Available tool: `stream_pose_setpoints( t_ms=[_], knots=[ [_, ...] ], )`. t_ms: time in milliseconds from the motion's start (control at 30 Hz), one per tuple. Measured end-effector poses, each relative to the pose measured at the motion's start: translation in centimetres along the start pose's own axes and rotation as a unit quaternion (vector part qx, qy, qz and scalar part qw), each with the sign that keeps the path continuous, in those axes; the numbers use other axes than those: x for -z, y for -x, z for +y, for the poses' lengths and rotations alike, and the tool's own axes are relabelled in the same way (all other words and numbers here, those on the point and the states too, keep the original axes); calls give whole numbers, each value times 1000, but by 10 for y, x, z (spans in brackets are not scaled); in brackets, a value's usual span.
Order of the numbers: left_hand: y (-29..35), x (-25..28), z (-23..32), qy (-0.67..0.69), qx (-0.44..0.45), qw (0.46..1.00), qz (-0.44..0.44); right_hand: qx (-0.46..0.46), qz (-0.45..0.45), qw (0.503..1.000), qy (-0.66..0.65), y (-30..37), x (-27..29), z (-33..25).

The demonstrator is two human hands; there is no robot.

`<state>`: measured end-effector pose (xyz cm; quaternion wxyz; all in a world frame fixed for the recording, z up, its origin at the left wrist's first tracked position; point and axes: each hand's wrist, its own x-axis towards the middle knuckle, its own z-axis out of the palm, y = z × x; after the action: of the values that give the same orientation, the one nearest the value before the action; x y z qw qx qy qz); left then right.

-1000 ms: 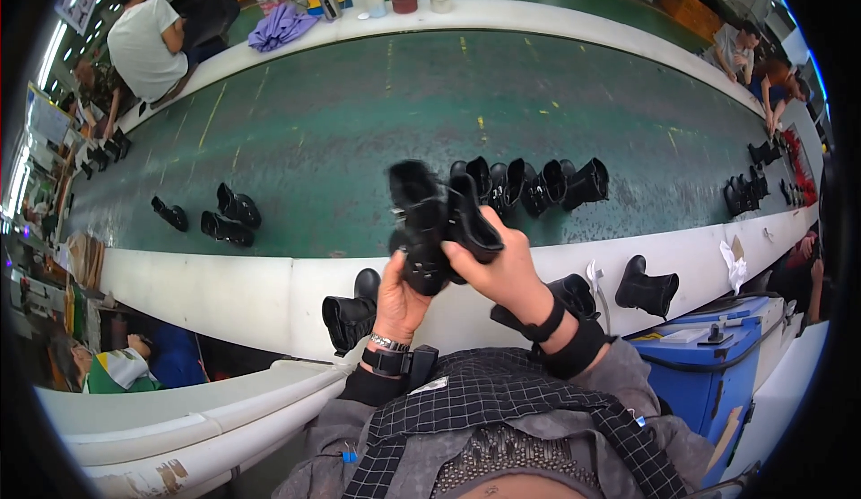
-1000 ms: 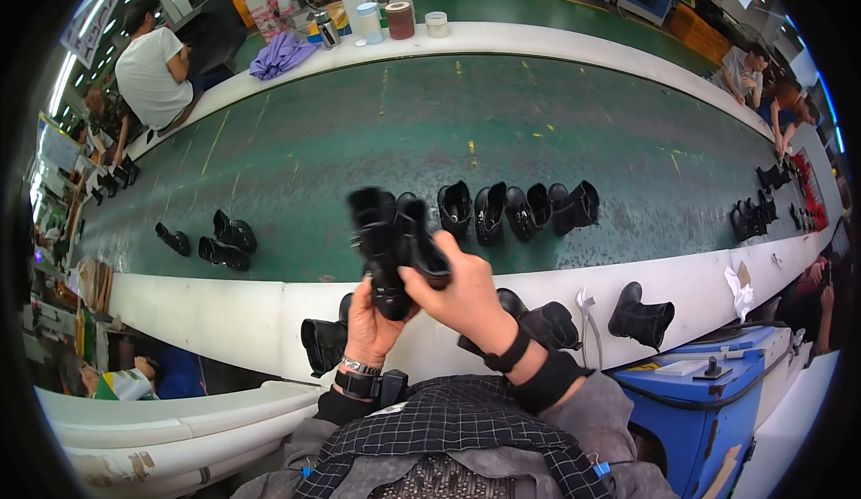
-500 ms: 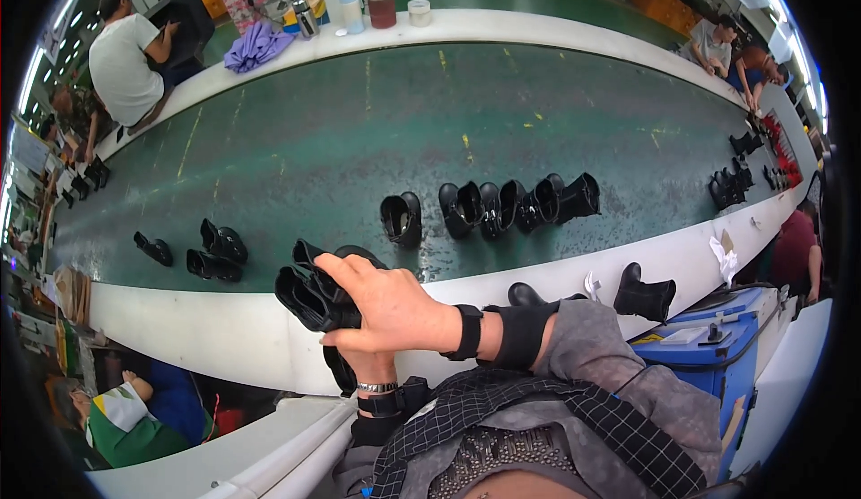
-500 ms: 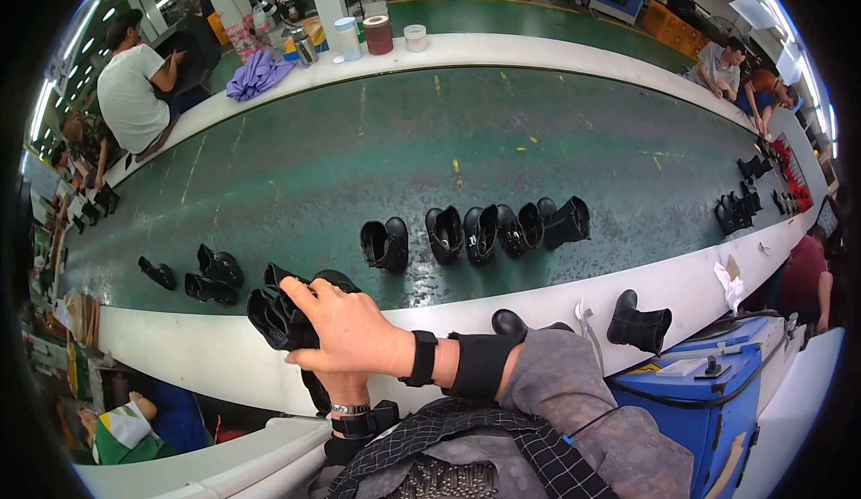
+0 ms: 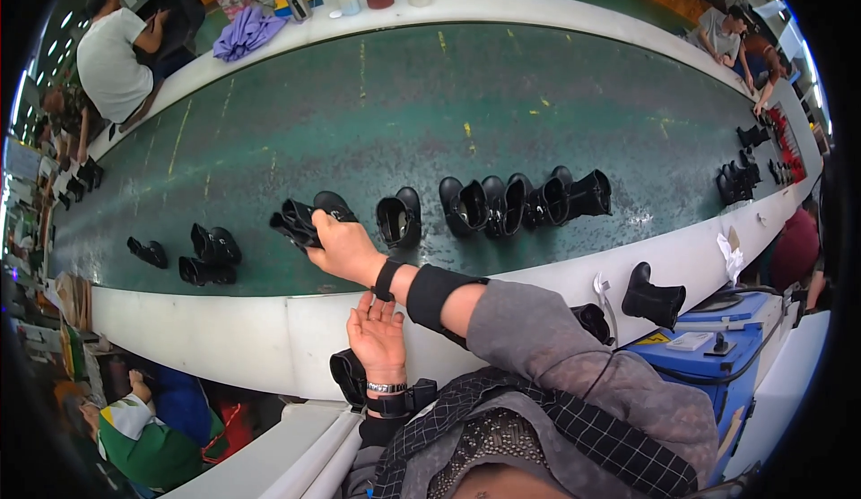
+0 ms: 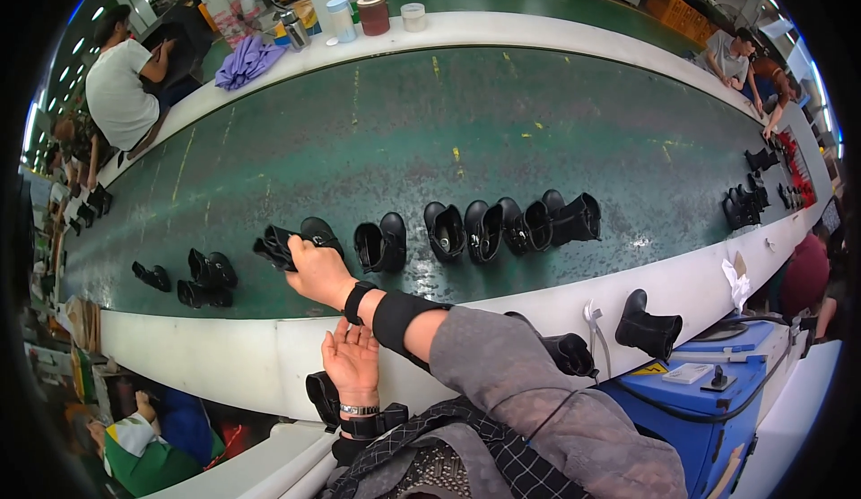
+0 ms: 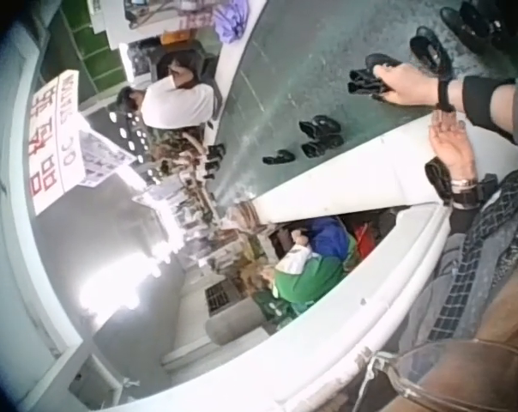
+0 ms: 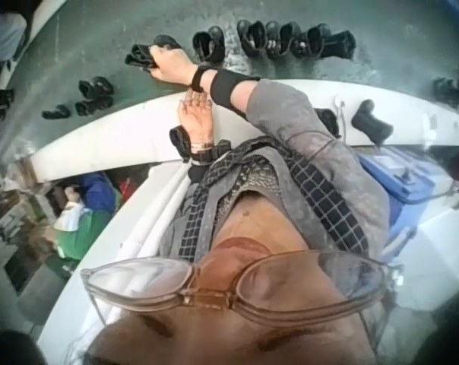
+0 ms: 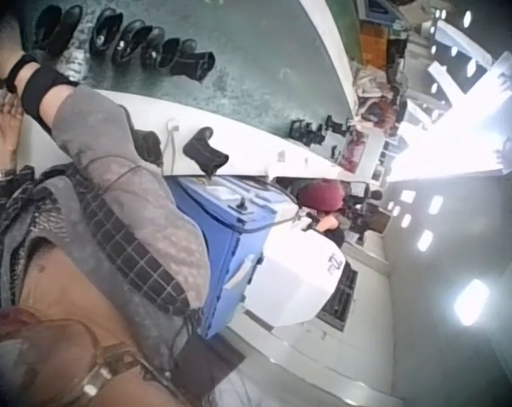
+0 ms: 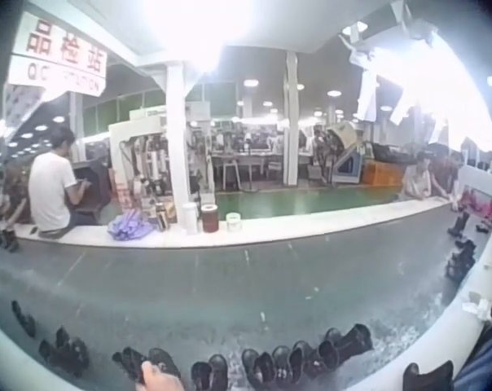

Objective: Inspecting pairs of black boots for quality control at a conveyor belt in a shoe manufacturing facility.

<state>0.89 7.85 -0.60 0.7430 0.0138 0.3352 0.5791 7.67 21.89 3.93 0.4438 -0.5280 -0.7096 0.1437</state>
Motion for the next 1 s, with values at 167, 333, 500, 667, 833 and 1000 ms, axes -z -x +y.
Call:
stream_pose_setpoints(
  t_ms=[167,333,500,667,833,1000],
  knots=[
    [-5,17,-7,-42,24,991,126,-73,-103,992,6,39,-22,33],
    [-10,23,-9,-36,16,993,112,-116,-175,977,42,66,18,13],
    [-8,22,-6,-43,20,991,125,-191,-95,976,45,103,67,14],
    [-11,17,-9,-54,67,993,78,-172,-105,973,109,106,81,39],
    [-5,16,-4,-62,75,995,38,-111,-62,985,120,96,75,39],
    [3,13,-1,-66,72,995,21,-148,-99,971,159,91,61,32]
  ],
)
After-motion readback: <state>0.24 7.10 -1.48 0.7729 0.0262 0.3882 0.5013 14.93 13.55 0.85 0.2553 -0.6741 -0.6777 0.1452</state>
